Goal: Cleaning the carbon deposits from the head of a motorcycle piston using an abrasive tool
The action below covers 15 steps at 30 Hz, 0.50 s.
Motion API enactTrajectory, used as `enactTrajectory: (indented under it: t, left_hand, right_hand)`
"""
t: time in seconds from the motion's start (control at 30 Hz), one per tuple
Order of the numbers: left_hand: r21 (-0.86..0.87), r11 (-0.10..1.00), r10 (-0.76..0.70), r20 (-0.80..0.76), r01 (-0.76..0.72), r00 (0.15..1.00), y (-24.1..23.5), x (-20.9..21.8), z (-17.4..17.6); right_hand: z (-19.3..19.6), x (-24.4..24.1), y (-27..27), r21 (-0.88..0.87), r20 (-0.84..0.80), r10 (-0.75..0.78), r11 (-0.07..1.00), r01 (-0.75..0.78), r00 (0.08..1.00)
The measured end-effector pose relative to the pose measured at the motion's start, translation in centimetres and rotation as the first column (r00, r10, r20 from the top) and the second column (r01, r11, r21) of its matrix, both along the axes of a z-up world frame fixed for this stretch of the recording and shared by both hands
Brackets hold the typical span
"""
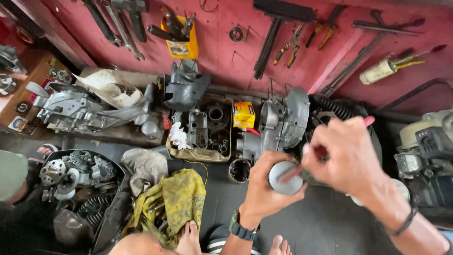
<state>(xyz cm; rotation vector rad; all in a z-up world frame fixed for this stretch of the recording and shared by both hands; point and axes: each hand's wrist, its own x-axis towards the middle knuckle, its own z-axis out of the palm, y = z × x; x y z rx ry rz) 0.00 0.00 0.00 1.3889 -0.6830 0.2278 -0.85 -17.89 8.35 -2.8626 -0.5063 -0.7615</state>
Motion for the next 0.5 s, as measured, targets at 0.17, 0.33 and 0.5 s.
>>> enactTrajectory:
  t: [0.17, 0.33, 0.5]
  left_hand:
    - [0.022, 1.0, 0.002, 0.026, -0.002, 1.0, 0.3, 0.1, 0.2]
    - [-0.003, 0.997, -0.071, 0.008, 0.071, 0.997, 0.5, 0.0, 0.1]
    - [0.008, 0.999, -0.039, 0.006, 0.039, 0.999, 0.6, -0.5, 0.3]
  right_hand:
    - [-0.5, 0.1, -1.2, -0.017, -0.014, -0.048, 0.999, 0.048, 0.999]
    - [-0.5, -1.0, 1.3, -0.021, -0.054, 0.019, 1.0, -0.02, 0.998]
    - [0.5, 0.0, 0.8, -0.047, -0.036, -0.053, 0.998, 0.051, 0.998]
